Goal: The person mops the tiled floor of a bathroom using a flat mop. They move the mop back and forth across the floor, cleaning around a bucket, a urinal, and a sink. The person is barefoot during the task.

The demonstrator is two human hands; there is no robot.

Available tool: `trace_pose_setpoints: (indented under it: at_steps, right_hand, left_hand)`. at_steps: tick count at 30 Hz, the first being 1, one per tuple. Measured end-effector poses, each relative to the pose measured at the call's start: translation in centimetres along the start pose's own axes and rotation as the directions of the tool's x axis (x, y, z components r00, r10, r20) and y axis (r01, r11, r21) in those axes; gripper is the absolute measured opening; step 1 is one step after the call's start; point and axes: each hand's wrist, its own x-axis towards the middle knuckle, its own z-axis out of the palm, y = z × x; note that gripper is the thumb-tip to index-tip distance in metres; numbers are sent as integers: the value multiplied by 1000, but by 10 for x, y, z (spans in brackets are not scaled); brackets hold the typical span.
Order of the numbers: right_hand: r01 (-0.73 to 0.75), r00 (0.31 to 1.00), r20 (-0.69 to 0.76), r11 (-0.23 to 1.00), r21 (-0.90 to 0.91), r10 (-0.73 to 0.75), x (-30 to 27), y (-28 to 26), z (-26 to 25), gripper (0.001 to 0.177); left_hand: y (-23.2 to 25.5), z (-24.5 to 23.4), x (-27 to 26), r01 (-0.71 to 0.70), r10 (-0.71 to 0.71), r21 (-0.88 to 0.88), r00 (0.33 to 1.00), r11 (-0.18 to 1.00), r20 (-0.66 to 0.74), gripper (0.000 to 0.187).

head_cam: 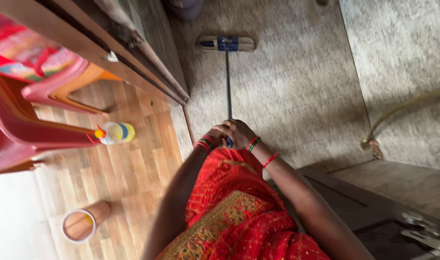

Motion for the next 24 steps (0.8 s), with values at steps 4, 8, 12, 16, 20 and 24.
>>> trace_pose_setpoints:
  at_steps: [4, 8, 12, 16, 20, 24]
  right_hand:
    - [-88, 950, 289, 989, -116, 119, -9, 16, -11, 50]
    - [-50, 947, 311, 992, -112, 83, -4, -13, -29, 44]
    - [-73, 937, 328, 987, -145, 118, 17, -65, -55, 39]
    - [-69, 985, 150, 992, -107, 84, 32, -121, -90, 40]
    - [-157, 959, 220, 982, -104, 177, 42, -156, -118, 37]
    - [-158, 981, 100, 985, -72, 164, 36, -166, -125, 35]
  left_hand:
    - [22, 2, 13, 254, -256, -146, 967, 956, 9, 15]
    - [35, 14, -9, 360, -383, -507, 922, 783, 62, 15]
    - [37, 16, -41, 27, -52, -316, 996, 948, -70, 16]
    - [46, -2, -86, -467, 385, -219, 862, 857, -331, 31]
    - [90, -27, -131, -467, 400, -198, 866, 862, -301, 39]
    - [110, -37, -146, -442, 421, -8, 861, 897, -284, 44]
